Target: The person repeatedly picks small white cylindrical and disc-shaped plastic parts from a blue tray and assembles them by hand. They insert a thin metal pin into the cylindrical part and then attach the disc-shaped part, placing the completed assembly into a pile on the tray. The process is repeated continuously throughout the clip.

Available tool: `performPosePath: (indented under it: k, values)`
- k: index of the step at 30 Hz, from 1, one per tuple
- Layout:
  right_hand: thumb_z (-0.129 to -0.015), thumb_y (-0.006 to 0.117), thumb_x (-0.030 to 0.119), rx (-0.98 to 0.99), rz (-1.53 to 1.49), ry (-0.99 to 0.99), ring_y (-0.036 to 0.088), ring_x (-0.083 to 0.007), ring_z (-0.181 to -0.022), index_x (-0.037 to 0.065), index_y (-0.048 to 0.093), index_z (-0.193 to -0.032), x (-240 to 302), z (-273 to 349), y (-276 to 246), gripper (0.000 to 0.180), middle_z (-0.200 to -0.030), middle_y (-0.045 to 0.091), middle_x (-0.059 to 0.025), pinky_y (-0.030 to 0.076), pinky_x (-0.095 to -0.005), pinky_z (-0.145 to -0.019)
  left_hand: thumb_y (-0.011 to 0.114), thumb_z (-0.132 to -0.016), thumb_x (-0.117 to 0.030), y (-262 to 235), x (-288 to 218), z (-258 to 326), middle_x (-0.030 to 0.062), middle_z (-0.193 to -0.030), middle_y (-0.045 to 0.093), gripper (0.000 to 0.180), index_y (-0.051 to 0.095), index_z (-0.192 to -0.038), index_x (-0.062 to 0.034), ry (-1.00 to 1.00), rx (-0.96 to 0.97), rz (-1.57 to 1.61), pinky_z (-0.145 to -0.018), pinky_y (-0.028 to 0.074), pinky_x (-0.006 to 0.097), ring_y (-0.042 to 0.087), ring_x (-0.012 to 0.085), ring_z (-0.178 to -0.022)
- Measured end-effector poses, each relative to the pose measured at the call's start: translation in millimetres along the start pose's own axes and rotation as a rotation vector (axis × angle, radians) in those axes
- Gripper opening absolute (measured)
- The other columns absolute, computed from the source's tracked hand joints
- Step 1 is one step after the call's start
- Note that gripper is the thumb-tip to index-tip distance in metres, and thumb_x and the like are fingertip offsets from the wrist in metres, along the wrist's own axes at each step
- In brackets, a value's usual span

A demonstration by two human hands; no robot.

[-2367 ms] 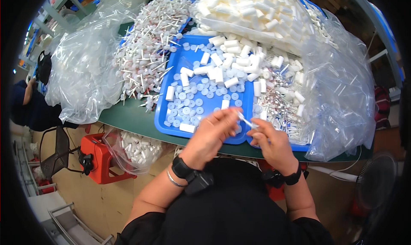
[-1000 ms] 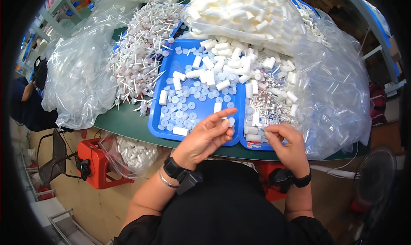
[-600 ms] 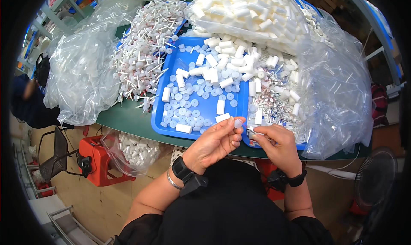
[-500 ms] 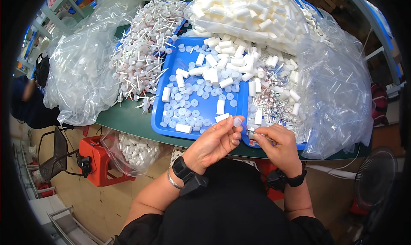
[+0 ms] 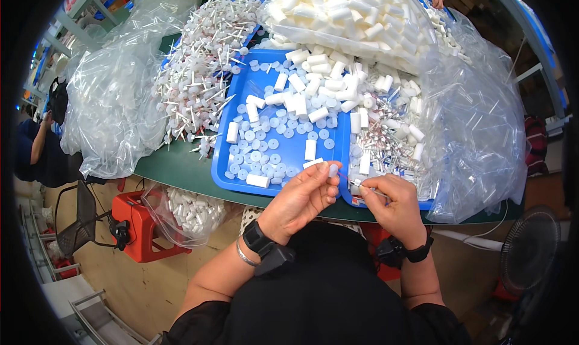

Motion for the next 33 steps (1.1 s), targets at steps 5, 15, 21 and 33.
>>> performPosePath:
  k: [5,15,21,33]
  values:
    - [-0.076,0.071,0.007,-0.023,0.087,-0.129,0.050,-0.0204,-0.051,0.007,0.068,-0.077,9,-2,-3,0.004,-0.053,0.050,-0.0022,0.038,-0.0349,-0.051,0.054,-0.099,-0.023,2,-6,-1,0.0030,-0.090,0.061,0.028,0.055,-0.117,-0.0021,0.084,-0.038,-0.122,-0.070,0.050,0.022,0.059,0.0085,-0.075]
    - [-0.077,0.071,0.007,-0.047,0.067,-0.135,0.049,-0.0201,-0.050,0.007,0.067,-0.078,8,0,-5,0.004,-0.052,0.048,-0.0013,0.037,-0.0345,-0.051,0.052,-0.100,-0.026,-1,0,-1,0.0034,-0.091,0.061,0.031,0.055,-0.119,-0.0015,0.007,-0.055,-0.055,-0.068,0.049,0.021,0.058,0.0088,-0.075]
    - [-0.077,0.071,0.007,-0.037,0.105,-0.139,0.049,-0.0197,-0.050,0.008,0.067,-0.078,6,1,-3,0.004,-0.052,0.047,-0.0013,0.037,-0.0344,-0.052,0.052,-0.100,-0.027,1,2,0,0.0029,-0.090,0.062,0.031,0.056,-0.118,-0.0014,-0.006,-0.047,-0.015,-0.068,0.049,0.021,0.058,0.0084,-0.074]
    - [-0.077,0.071,0.009,-0.071,0.256,-0.244,0.052,-0.0212,-0.054,0.008,0.066,-0.080,14,1,-2,0.006,-0.060,0.056,-0.0032,0.038,-0.0352,-0.054,0.055,-0.099,-0.023,2,1,1,0.0029,-0.088,0.064,0.028,0.057,-0.116,-0.0019,0.055,-0.074,-0.205,-0.068,0.051,0.021,0.060,0.0086,-0.074]
Point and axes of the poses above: each hand's wrist, its own z-axis away from the middle knuckle, its own y-axis out of the palm, x = y × z, the point moved 5 cm from there along -z, towards the middle knuckle
